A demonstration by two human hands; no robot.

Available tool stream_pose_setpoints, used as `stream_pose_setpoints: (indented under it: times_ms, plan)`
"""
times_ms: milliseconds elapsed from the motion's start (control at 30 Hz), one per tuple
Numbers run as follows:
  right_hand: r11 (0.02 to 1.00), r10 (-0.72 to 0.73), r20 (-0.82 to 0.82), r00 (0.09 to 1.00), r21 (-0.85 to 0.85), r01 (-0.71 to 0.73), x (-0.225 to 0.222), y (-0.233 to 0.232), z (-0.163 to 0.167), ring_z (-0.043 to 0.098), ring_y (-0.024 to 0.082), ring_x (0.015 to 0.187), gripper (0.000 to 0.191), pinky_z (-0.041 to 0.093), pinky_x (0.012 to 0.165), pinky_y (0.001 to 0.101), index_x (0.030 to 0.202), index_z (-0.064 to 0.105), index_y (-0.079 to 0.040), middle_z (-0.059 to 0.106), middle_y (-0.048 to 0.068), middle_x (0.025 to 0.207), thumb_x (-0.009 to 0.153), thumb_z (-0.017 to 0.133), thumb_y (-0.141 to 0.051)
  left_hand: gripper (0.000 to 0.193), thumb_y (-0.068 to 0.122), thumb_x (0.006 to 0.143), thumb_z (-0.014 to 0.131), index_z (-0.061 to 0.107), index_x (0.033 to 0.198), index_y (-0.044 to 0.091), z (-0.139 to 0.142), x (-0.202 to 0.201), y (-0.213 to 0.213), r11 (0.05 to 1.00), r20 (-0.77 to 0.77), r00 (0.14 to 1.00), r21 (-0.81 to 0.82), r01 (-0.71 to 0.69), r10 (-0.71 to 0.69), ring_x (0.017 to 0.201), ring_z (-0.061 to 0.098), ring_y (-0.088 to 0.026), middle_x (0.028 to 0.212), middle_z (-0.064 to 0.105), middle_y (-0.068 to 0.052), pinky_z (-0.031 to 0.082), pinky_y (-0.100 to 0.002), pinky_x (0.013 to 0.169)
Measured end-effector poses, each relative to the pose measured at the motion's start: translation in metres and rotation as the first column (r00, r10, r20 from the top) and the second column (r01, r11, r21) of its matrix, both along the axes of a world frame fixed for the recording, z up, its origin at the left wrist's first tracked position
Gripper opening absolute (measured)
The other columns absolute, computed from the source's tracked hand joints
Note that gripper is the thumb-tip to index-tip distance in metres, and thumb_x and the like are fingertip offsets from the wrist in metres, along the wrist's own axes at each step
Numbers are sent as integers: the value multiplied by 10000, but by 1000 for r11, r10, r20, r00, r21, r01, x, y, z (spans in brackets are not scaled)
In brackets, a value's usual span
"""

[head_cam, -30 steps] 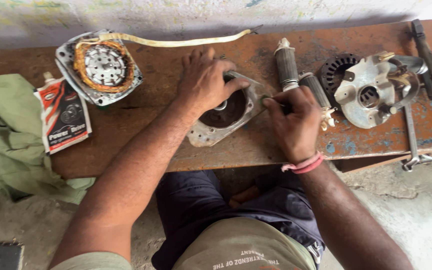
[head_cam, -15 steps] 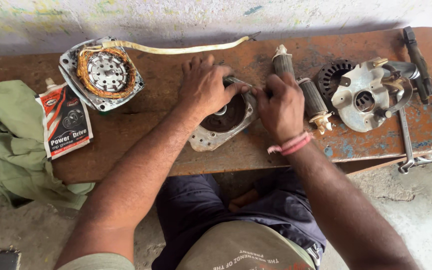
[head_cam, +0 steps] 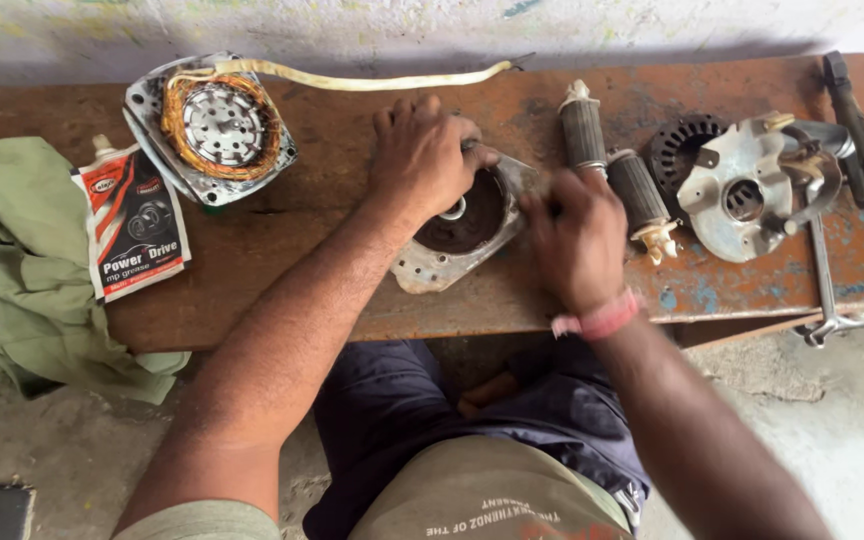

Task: The person applies grease to a motor rotor and inserts it into the stator housing. They then clean the inside of the motor casing with a cloth and handle the rotor and stator components.

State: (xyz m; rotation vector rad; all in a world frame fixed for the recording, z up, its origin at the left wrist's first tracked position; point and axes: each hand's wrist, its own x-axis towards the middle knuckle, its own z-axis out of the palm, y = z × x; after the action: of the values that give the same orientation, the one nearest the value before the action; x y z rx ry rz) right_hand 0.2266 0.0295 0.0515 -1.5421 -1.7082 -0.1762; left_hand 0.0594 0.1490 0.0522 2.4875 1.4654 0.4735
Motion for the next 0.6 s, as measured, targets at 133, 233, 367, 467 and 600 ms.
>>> stream_pose_setpoints:
  times_ms: [133,233,367,467,600]
  plan:
    - [999,0,-153,988,-36,-6,19,-35,-20,636,314,747,187,499,665,429,844,661,-22,631,141,846,866,845,-48,449,565,875,748,785,1117,189,-5,0,3,995,85,996,101,6,-14,1121,544,-347,1139,646,-160,351,-576,997]
    - [998,-53,-278,959,-35,45,48,-42,-17,649,210,770,162,528,692,353,884,684,-29,669,97,854,938,837,-39,426,559,878,750,791,1115,209,-10,-2,7,998,143,990,60,-7,-2,1141,550,-335,1143,658,-135,326,-594,1032]
    - [997,-37,-204,978,-72,22,81,-53,3,687,191,835,107,557,755,345,969,689,-18,712,85,936,993,781,-66,424,565,860,745,800,1087,212,-16,-7,9,997,173,984,58,-46,35,1147,558,-333,1125,666,-131,304,-613,1034]
    - [1000,-11,185,983,-11,14,89,-48,22,687,268,847,130,537,788,402,959,717,-31,721,134,910,1009,801,-118,441,577,853,748,803,1073,199,-17,-7,11,997,205,978,62,-52,39,1146,556,-343,1114,667,-138,311,-598,1013]
    - [996,15,247,969,-91,8,88,7,44,701,241,870,240,559,787,383,1124,671,-20,737,135,998,1085,757,-240,464,588,873,734,790,1100,187,-15,-7,11,998,166,986,52,-26,17,1108,566,-324,1088,666,-141,313,-590,992]
